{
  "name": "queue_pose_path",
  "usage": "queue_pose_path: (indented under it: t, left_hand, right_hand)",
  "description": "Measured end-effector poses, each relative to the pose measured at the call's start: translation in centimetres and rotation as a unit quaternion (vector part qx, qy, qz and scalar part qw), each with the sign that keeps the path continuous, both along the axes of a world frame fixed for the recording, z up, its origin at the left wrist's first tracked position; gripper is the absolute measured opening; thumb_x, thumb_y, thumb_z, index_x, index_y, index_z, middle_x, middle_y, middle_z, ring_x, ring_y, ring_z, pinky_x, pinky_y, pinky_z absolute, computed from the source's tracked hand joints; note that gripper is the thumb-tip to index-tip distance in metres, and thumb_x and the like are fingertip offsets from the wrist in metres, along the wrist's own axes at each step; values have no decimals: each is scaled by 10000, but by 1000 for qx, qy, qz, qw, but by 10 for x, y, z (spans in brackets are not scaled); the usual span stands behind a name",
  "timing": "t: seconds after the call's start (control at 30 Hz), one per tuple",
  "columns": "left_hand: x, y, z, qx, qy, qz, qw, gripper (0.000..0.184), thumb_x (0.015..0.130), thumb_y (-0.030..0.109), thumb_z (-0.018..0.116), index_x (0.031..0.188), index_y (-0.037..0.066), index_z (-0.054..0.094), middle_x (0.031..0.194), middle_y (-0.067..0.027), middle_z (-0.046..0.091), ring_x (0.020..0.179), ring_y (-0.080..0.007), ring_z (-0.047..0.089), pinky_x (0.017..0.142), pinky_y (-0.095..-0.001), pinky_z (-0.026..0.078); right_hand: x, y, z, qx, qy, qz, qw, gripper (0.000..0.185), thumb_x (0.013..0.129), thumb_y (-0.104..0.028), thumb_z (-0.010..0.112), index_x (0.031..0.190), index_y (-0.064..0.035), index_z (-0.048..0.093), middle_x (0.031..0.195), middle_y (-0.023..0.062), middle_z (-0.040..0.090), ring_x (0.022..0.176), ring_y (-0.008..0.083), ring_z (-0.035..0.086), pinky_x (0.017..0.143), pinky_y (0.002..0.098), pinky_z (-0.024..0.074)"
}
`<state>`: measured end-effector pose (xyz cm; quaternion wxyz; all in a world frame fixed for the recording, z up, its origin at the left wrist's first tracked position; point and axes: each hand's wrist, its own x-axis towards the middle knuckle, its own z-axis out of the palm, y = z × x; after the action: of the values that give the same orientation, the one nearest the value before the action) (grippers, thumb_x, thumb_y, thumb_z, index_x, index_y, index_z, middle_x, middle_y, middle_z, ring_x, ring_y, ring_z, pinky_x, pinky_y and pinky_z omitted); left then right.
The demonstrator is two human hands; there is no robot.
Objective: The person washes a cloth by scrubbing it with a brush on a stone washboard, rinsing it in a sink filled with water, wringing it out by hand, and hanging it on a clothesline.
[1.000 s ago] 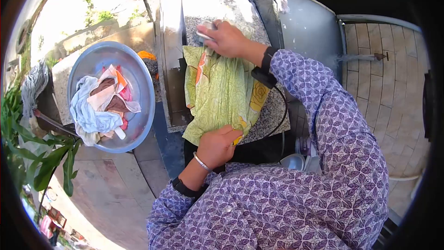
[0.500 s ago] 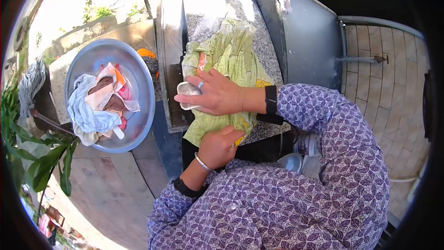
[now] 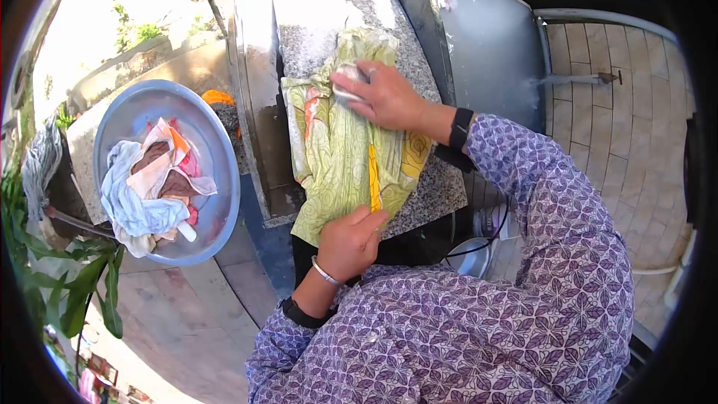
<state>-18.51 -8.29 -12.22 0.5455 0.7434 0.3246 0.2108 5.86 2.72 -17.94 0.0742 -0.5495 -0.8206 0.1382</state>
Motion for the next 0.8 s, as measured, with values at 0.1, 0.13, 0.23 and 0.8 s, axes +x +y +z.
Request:
queue_pose_path:
  t: [0.1,0.13,0.23,0.8]
  left_hand:
    - [3,-3,-4,18,-1,7,1000,246,727,57,636,962,130,651,761,-55,562,608,-274,593,523,-373,477]
    - [5,-3,-6,15,-3,7,1000,222,740,69,636,953,129,649,761,-58,560,604,-276,591,520,-375,474]
    - [0,2,-3,14,-2,3,1000,178,763,93,635,937,129,645,754,-64,554,597,-280,587,514,-378,469]
    - [68,136,132,294,-67,-20,953,176,776,66,671,952,66,675,716,-83,568,645,-234,574,568,-347,437]
  right_hand:
    - [51,88,-56,38,-143,-173,974,491,878,-351,604,1347,-250,505,1091,244,582,933,381,592,763,453,495]
    - [50,99,-47,-47,-161,-236,957,460,902,-379,550,1341,-250,512,1058,208,593,922,363,590,749,476,490]
    - [7,35,-7,-31,-20,-83,996,490,880,-357,586,1356,-286,497,1090,251,564,911,392,585,766,478,487]
    - [10,-19,30,-297,450,-248,805,505,890,-391,593,1337,-175,501,1138,160,603,986,279,604,846,384,488]
